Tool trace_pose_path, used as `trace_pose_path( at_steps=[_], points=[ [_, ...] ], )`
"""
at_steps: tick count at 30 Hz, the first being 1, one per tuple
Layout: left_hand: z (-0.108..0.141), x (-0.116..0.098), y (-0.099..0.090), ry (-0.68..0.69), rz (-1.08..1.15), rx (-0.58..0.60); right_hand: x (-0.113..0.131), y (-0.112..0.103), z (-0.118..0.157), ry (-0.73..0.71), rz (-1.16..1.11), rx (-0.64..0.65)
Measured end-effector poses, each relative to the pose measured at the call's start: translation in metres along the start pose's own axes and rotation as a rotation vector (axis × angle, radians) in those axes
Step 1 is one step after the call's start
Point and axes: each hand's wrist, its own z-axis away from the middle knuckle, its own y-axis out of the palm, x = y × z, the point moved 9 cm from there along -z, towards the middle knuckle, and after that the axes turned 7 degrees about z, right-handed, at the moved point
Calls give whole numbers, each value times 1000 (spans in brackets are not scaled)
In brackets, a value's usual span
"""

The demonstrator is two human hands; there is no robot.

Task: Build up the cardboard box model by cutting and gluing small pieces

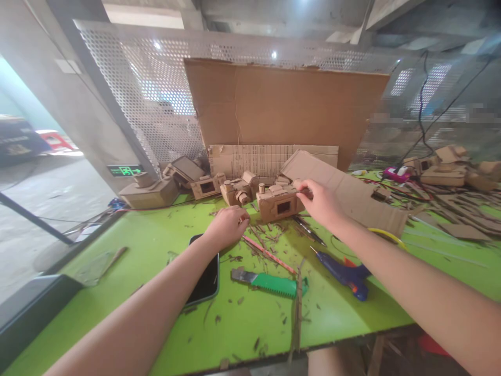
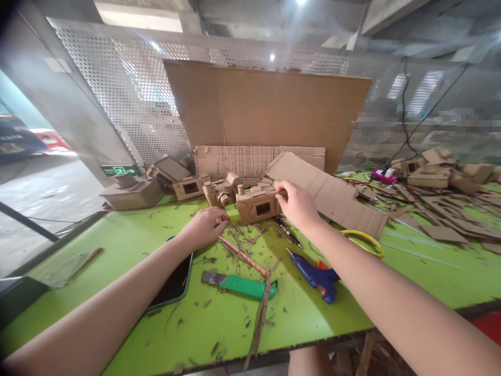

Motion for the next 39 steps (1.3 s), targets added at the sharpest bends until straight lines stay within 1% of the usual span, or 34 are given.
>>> trace_pose_path(
  at_steps=[4,8,11,15,19,24,27,30,33,37,39],
  points=[
    [1,6,-4,-76,52,-34,3,11,-6,-13,-1,7],
    [4,11,-7,-150,129,-52,7,25,-6,-49,2,96],
    [5,15,-8,-186,172,-62,9,29,-6,-78,12,155],
    [7,18,-13,-215,207,-81,4,22,-14,-73,28,191],
    [9,19,-22,-223,226,-82,-11,8,-22,-17,19,207],
    [9,28,-27,-257,215,-95,-31,-8,-12,29,4,214],
    [9,32,-23,-285,226,-107,-40,-9,-2,38,-40,220],
    [9,32,-20,-295,258,-111,-44,-5,0,18,-118,198],
    [10,29,-22,-291,277,-119,-47,-4,-3,9,-146,153],
    [12,27,-32,-295,284,-161,-50,-15,-8,46,-164,30],
    [12,27,-35,-299,294,-181,-45,-18,-7,54,-176,-10]
  ],
)
